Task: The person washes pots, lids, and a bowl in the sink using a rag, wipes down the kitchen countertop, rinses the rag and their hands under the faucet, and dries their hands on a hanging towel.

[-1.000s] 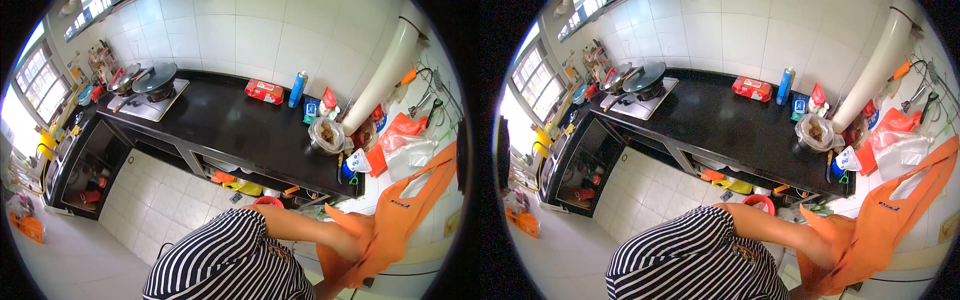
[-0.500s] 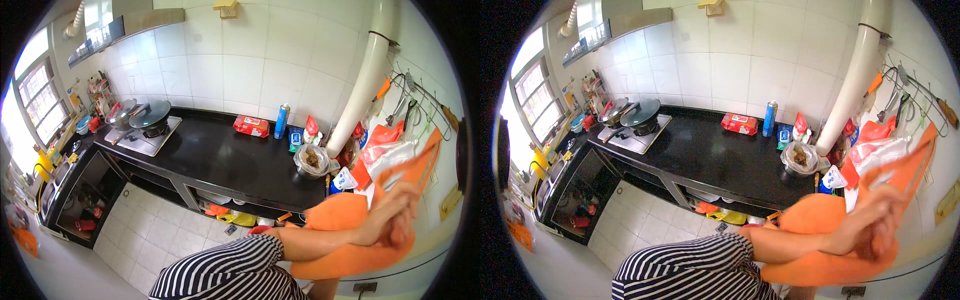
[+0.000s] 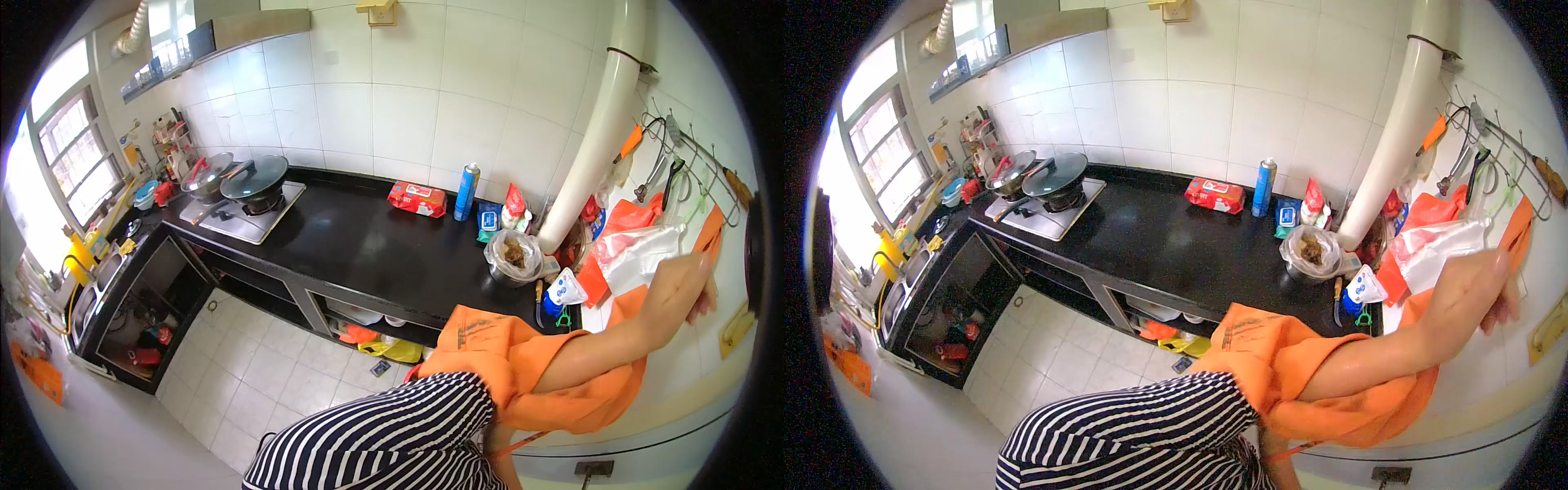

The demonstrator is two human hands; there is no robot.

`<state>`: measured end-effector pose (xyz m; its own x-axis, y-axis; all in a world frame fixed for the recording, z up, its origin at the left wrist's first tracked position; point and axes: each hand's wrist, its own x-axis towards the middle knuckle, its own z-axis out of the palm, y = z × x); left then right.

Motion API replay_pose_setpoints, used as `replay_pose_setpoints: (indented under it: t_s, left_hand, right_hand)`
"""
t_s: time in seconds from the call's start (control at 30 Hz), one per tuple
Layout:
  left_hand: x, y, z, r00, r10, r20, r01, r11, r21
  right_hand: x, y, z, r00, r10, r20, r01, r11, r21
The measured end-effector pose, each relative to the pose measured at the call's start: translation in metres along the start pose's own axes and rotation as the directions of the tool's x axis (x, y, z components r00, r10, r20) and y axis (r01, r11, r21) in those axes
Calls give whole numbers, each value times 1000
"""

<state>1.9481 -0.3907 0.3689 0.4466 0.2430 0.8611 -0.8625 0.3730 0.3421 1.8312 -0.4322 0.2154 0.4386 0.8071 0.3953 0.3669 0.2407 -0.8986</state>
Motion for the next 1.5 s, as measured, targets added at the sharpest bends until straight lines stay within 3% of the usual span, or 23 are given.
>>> replay_pose_setpoints:
  t_s: [0.1,0.17,0.2,0.23,0.27,0.33,0.37,0.4,0.43,0.5,0.63,0.9,0.97,1.0,1.03,1.1,1.13,1.23,1.37,1.5]
  left_hand:
    - [0,-8,-13,991,-134,8,135,987,-89]
    - [-4,-20,-24,962,-270,27,268,929,-255]
    - [-11,-27,-29,926,-373,60,356,806,-473]
    - [-24,-25,-29,855,-499,140,410,485,-772]
    - [-27,-25,-33,855,-498,142,413,489,-768]
    - [-36,-25,-39,850,-524,-45,277,518,-809]
    - [-48,-24,-42,852,-521,-53,270,524,-808]
    - [-66,-27,-45,892,-439,-108,377,854,-359]
    - [-84,-29,-49,934,-344,-96,356,911,208]
    - [-130,-26,-63,921,-368,-126,386,905,179]
    - [-139,-20,-61,862,-462,-209,484,872,67]
    - [-169,-55,-10,813,-553,-181,554,831,-54]
    - [-169,-61,-7,807,-565,-173,562,824,-74]
    - [-168,-63,-5,805,-570,-168,564,822,-86]
    - [-166,-64,-4,804,-573,-163,564,820,-98]
    - [-162,-67,-1,801,-580,-150,569,815,-110]
    - [-160,-69,-1,799,-583,-146,570,813,-121]
    - [-153,-69,0,800,-585,-135,571,811,-130]
    - [-146,-66,-4,796,-591,-129,580,806,-113]
    - [-124,-55,-23,802,-581,-139,573,814,-94]
  right_hand:
    - [16,0,-23,996,-4,-94,2,1000,-25]
    - [31,-6,-47,982,-23,-190,9,998,-70]
    - [36,-10,-61,970,-32,-240,11,996,-88]
    - [41,-14,-73,957,-49,-285,18,994,-110]
    - [46,-19,-84,944,-63,-324,23,992,-126]
    - [56,-29,-103,913,-104,-394,38,985,-171]
    - [61,-34,-111,902,-119,-416,40,980,-193]
    - [65,-39,-118,888,-138,-438,46,976,-214]
    - [70,-43,-123,878,-155,-454,51,971,-233]
    - [76,-50,-134,863,-182,-470,51,959,-278]
    - [83,-57,-144,853,-191,-486,24,944,-328]
    - [104,-78,-167,805,-178,-565,-79,912,-401]
    - [103,-83,-155,725,-214,-655,-23,943,-333]
    - [101,-87,-146,632,-240,-737,54,962,-267]
    - [98,-88,-140,629,-236,-741,34,960,-277]
    - [92,-95,-121,516,-182,-837,236,970,-66]
    - [85,-106,-105,441,-72,-895,158,987,-1]
    - [66,-86,-89,539,-78,-839,193,981,33]
    - [30,-25,-90,732,5,-682,75,993,88]
    - [25,4,-91,824,72,-563,-28,996,87]
